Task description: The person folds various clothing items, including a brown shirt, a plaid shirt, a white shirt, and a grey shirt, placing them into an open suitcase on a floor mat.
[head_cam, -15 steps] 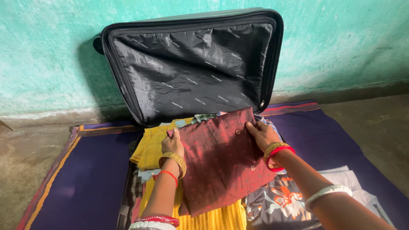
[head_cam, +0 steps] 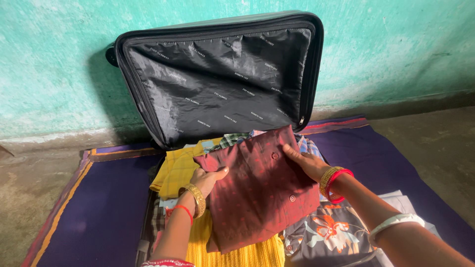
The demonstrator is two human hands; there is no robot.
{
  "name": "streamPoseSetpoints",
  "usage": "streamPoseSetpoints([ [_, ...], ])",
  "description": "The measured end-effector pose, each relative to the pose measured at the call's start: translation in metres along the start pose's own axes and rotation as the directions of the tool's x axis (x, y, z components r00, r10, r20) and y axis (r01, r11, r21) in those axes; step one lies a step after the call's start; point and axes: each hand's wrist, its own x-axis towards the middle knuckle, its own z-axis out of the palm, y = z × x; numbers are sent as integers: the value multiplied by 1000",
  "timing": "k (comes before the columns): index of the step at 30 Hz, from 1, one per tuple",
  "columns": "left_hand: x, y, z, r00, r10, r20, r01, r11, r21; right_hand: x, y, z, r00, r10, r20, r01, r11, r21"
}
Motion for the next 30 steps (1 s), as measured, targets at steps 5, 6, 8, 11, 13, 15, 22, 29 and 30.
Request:
streamPoseSetpoints([
  [5, 18, -9, 17, 987, 112, -117, -119, 991, -57, -24, -11, 0, 975, -102, 196, 49, 965, 259],
  [6, 21, -10, 19, 984, 114, -138, -121, 992, -41, -30, -12, -1, 973, -101, 210, 59, 979, 197],
  [8, 23, -11, 24, 987, 90, -136, -98, 994, -56, -37, -18, 0, 973, -62, 222, 31, 990, 140],
  [11, 18, -11, 26, 989, 54, -140, -62, 996, -60, -47, -27, 2, 963, -29, 269, -28, 978, 205],
  [13, 8, -4, 20, 996, -14, -89, 11, 999, -33, -52, -31, 5, 957, -5, 291, -82, 955, 286],
  [15, -7, 6, 8, 991, -129, 19, 129, 991, 23, -54, -29, 8, 956, 38, 292, -144, 925, 353],
  [22, -37, 47, -26, 999, -24, 29, 25, 999, -32, -48, -49, 17, 995, -55, -78, 72, 969, 238],
  [29, -4, 54, -75, 973, 2, -230, -116, 869, -481, -49, -105, 58, 973, -195, -127, 230, 727, 647],
  [30, 0, 49, -83, 971, -45, -234, -99, 816, -569, -45, -109, 64, 965, -231, -127, 255, 700, 667],
])
